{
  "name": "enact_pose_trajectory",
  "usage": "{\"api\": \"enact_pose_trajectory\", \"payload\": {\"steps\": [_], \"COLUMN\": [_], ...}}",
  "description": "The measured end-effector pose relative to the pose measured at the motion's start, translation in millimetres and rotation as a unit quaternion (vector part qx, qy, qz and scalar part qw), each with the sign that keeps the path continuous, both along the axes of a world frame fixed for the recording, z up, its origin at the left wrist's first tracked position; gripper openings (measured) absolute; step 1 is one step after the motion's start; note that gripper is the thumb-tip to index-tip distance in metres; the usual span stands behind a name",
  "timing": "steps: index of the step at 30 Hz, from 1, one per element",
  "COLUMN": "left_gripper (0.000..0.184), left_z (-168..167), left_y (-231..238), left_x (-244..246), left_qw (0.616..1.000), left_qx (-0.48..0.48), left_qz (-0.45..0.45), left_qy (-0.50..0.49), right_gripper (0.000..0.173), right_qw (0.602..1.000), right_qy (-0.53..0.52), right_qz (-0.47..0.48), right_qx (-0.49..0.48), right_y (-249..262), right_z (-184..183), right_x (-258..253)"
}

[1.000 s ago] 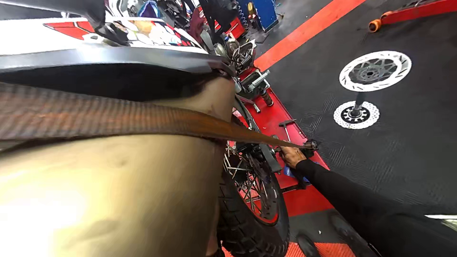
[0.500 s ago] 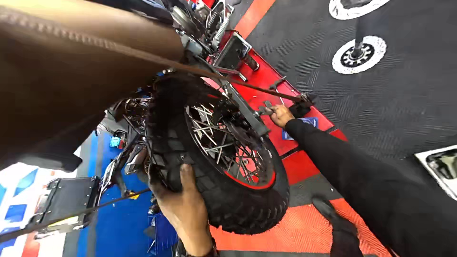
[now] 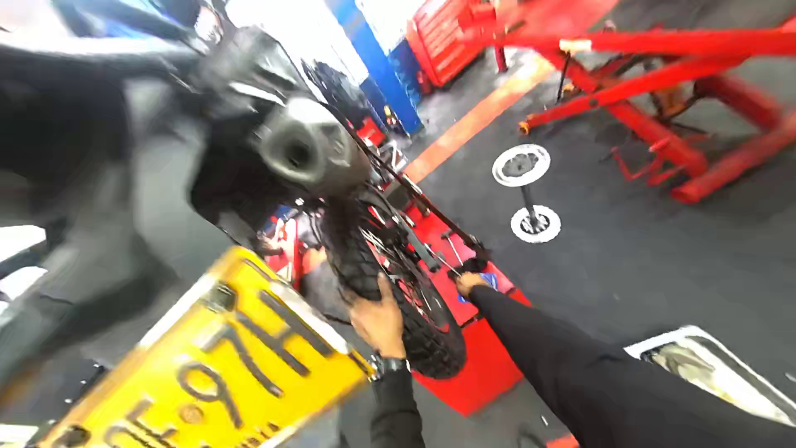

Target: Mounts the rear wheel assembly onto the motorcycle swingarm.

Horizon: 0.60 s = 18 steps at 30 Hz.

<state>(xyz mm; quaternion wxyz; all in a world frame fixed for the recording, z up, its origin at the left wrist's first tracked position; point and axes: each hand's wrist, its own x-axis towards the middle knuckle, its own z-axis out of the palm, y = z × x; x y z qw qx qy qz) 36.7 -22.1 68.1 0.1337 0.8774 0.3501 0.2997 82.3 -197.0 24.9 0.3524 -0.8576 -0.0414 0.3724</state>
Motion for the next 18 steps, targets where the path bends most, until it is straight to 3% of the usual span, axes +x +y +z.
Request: {"api": "enact_pose_trajectory", "payload": {"steps": [1,2,3,4,6,10,14,18], "left_gripper": [0.097,0.098,0.098,0.098,0.097,0.097,0.079,0.069], "left_z": [2,1,0,1,12,41,57,66], "left_y": [1,2,3,5,8,34,69,70], "left_x": [5,6,6,9,19,53,91,104], "left_qw": [1.000,1.000,1.000,1.000,0.999,0.998,0.993,0.989], "left_qx": [-0.001,-0.003,-0.003,-0.001,-0.010,-0.041,-0.069,-0.084], "left_qz": [0.003,0.005,0.005,0.005,0.003,-0.039,-0.086,-0.114], "left_qy": [-0.001,0.003,0.008,0.015,0.034,0.038,0.037,0.040], "right_gripper": [0.046,0.045,0.047,0.051,0.057,0.058,0.052,0.043], "right_qw": [0.999,0.996,0.995,0.998,1.000,0.996,0.992,0.990], "right_qy": [-0.020,-0.082,-0.092,-0.066,-0.007,0.007,-0.019,-0.076], "right_qz": [0.043,0.037,0.020,0.008,-0.015,-0.088,-0.123,-0.097], "right_qx": [-0.005,-0.012,-0.015,-0.019,-0.013,0.012,0.035,0.071], "right_y": [7,23,39,48,49,54,60,63], "right_z": [-34,-94,-149,-183,-188,-188,-234,-278], "right_x": [21,46,70,89,102,92,98,129]}}
